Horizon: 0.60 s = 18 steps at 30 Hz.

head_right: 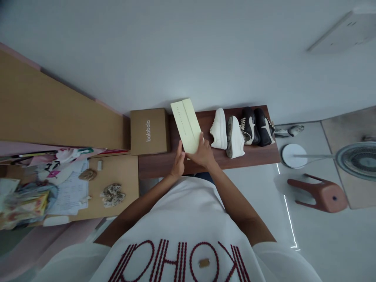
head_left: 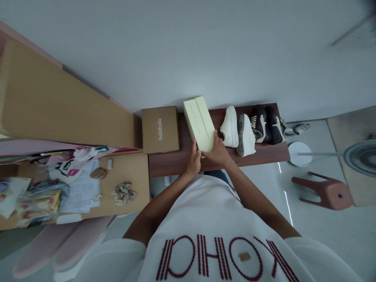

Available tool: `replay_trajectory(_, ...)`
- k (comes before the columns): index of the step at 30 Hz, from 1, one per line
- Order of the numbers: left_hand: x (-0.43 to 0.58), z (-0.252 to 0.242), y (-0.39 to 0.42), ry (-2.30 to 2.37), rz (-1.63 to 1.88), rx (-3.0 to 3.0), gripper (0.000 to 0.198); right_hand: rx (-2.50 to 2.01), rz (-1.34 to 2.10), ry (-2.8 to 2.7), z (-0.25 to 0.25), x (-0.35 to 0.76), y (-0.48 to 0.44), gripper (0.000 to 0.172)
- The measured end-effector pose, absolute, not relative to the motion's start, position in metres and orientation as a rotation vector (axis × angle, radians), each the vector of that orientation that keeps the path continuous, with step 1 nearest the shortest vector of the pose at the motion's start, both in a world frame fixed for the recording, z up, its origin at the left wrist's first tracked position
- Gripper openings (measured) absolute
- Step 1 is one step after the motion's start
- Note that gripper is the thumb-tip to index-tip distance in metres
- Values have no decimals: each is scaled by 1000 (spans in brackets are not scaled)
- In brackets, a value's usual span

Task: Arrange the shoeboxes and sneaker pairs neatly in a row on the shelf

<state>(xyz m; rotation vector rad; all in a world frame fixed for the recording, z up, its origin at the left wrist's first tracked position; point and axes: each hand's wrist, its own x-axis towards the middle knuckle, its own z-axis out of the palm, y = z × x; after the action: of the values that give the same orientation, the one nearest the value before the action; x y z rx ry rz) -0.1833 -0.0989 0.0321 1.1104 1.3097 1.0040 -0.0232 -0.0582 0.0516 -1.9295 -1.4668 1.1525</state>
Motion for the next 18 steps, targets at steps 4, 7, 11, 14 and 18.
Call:
replay_trajectory(4,-211,37,-84,1285,994,1093,66,-2039,987,-1562,59,-31,-56,134)
replay_trajectory(7,-262,35,-74,1564,1063,1113,55,-1995,1022,-1521,53,-13,-55,128)
replay_trajectory(11,-342,19,-76,2017,1232,922,49,-1841,1312,-1202,28,10,-64,104)
replay_trajectory(14,-389,4,-78,2161,1217,811,54,-1778,1456,-983,9,13,-76,83)
replay_trajectory(18,-417,-13,-65,2071,1140,686,59,-1900,1009,-1168,13,1,-88,68)
